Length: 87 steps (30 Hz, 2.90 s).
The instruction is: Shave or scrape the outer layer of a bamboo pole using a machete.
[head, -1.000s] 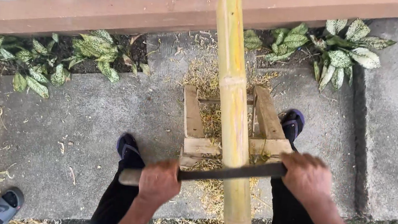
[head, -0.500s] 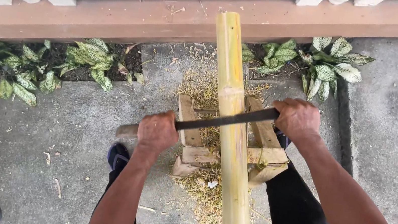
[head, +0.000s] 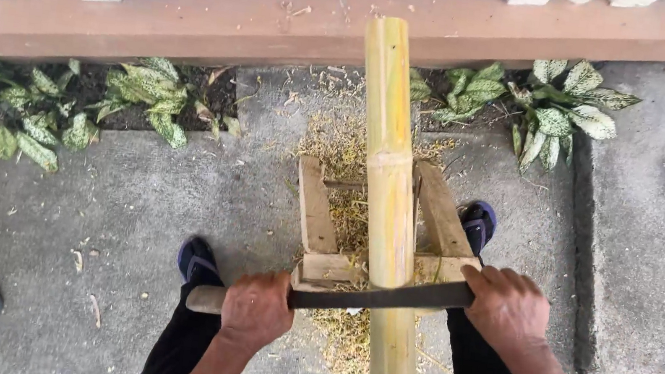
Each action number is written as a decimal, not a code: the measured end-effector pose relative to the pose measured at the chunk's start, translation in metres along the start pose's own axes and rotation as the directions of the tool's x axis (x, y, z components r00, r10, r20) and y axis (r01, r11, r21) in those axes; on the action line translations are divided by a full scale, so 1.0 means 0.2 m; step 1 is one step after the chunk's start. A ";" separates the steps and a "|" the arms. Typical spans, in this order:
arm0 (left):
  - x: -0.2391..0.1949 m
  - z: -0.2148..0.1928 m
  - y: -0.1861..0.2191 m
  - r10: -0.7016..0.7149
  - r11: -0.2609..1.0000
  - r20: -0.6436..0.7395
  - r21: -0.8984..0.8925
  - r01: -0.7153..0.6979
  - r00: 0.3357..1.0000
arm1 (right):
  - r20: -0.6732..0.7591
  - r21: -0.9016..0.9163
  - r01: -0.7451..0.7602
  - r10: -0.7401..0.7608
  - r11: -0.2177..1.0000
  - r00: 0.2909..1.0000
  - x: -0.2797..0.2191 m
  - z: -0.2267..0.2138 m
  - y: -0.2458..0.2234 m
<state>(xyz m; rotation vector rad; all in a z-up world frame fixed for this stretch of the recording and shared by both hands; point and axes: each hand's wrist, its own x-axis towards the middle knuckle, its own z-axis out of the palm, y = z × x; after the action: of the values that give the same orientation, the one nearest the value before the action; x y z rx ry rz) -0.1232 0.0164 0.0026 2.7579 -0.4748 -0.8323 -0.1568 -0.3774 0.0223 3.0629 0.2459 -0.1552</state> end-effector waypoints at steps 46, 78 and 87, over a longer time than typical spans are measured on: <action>0.69 -0.61 0.11 -0.024 0.934 -0.096 0.353 0.057 0.995 | 0.135 0.151 -0.260 0.241 0.954 0.961 0.74 0.22 0.27; -0.12 0.00 0.28 0.025 0.994 -0.236 0.110 0.002 0.971 | -0.104 0.169 -0.030 0.048 0.985 0.993 -0.10 0.14 0.15; 0.68 -0.43 -0.03 -0.159 0.983 -0.181 0.065 0.173 0.971 | -0.076 -0.048 -0.002 -0.002 0.999 0.997 1.01 -0.08 0.29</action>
<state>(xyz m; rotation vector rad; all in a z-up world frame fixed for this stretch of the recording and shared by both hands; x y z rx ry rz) 0.0350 -0.0173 0.0036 2.9437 -0.2515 -0.6086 0.0531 -0.4016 0.0199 3.0246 0.2499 -0.0328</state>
